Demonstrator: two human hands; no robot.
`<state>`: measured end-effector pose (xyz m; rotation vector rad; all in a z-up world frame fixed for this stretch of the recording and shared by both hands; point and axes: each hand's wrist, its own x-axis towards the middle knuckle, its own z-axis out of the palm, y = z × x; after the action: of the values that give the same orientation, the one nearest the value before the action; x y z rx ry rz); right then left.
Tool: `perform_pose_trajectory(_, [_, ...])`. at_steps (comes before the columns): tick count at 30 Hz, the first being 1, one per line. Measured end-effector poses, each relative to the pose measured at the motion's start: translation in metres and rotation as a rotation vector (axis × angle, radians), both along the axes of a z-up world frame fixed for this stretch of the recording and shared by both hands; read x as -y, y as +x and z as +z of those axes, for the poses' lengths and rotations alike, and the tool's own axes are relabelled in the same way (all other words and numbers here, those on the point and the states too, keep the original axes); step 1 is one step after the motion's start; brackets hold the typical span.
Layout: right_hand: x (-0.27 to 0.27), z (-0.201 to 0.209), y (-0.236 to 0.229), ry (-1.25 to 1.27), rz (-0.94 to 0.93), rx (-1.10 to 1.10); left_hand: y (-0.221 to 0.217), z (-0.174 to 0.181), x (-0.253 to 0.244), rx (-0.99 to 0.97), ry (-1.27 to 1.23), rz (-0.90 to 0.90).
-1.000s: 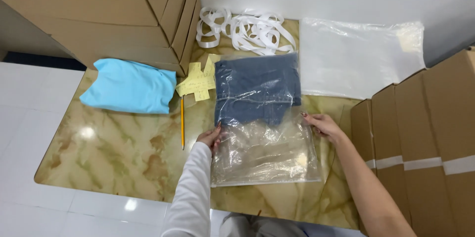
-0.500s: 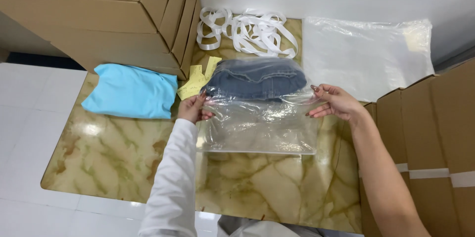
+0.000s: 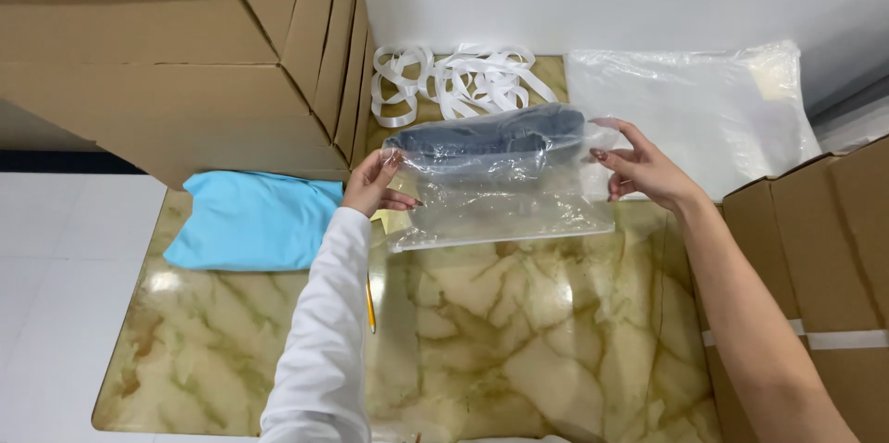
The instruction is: The person places a folded pair of jeans into a clear plastic bag, seals it, and sets it aside. They then open a cardboard box, place the bagged jeans inside, close the box, and secure it with a white ribbon tied in a cross pattern.
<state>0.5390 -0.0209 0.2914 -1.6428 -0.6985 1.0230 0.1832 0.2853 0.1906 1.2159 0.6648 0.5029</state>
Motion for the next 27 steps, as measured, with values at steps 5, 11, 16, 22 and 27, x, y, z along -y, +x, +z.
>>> perform_pose_trajectory(5, [-0.022,-0.018,0.007,-0.049,0.0,-0.039,0.015,-0.013,-0.026,0.028,0.016,-0.039])
perform_pose_trajectory(11, [-0.04,-0.046,0.032,-0.061,-0.011,0.011,0.022,-0.039,-0.034,0.041,0.139,0.025])
perform_pose_trajectory(16, [-0.032,-0.05,0.018,-0.045,-0.034,0.126,0.016,-0.017,0.009,0.014,0.222,0.148])
perform_pose_trajectory(22, [-0.018,-0.075,0.015,-0.117,-0.05,0.019,0.004,-0.017,0.027,-0.577,0.228,0.126])
perform_pose_trajectory(27, [-0.02,-0.041,-0.01,-0.193,-0.012,0.01,-0.021,0.044,0.083,-0.494,-0.357,0.024])
